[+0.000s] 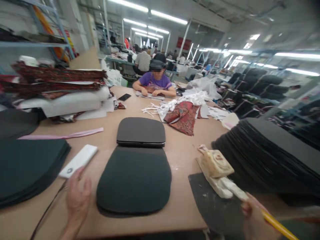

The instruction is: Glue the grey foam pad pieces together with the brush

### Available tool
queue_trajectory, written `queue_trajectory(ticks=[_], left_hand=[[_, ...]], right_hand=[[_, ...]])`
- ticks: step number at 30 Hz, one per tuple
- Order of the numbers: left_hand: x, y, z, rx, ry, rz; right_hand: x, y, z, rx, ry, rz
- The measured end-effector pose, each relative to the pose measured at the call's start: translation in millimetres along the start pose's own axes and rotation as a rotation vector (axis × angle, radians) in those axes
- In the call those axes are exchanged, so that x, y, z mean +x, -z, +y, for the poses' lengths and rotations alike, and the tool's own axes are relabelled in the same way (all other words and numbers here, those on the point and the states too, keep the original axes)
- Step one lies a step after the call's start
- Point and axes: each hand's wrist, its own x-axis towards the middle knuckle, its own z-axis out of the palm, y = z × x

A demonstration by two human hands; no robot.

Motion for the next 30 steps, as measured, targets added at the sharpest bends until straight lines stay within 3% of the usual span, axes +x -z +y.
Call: queue_trajectory(ticks=[1, 5, 9, 12, 15, 18, 21, 30], left_hand=[[5, -9.9, 5, -0.065, -0.056, 0.005], [16, -65.3, 55, -0.174, -0.281, -0.306], [35, -120.9, 100, -0.076, -0.317, -0.563], [58, -147.0, 106, 0.028, -0.339, -0.715], [77, -157.6, 94, 0.112, -0.383, -0.847], [86, -159.3, 78, 0.149, -0.433, -0.942], [88, -159.7, 68, 0.126, -0.464, -0.961], [94, -168.9, 61, 0.062, -0.449, -0.972]], right_hand=[[-6, -27, -11, 0.038, -0.002, -0.076], [-45, -151, -40, 0.143, 0.009, -0.468], [-83, -260, -47, 0.039, 0.087, -0.781], [-114, -327, -54, -0.034, 0.155, -0.936], [-149, -381, -63, -0.056, 0.171, -1.146], [-179, -422, -60, -0.09, 0.188, -1.351], [-197, -446, -45, -0.139, 0.178, -1.483], [-216, -466, -11, -0.281, 0.204, -1.706]])
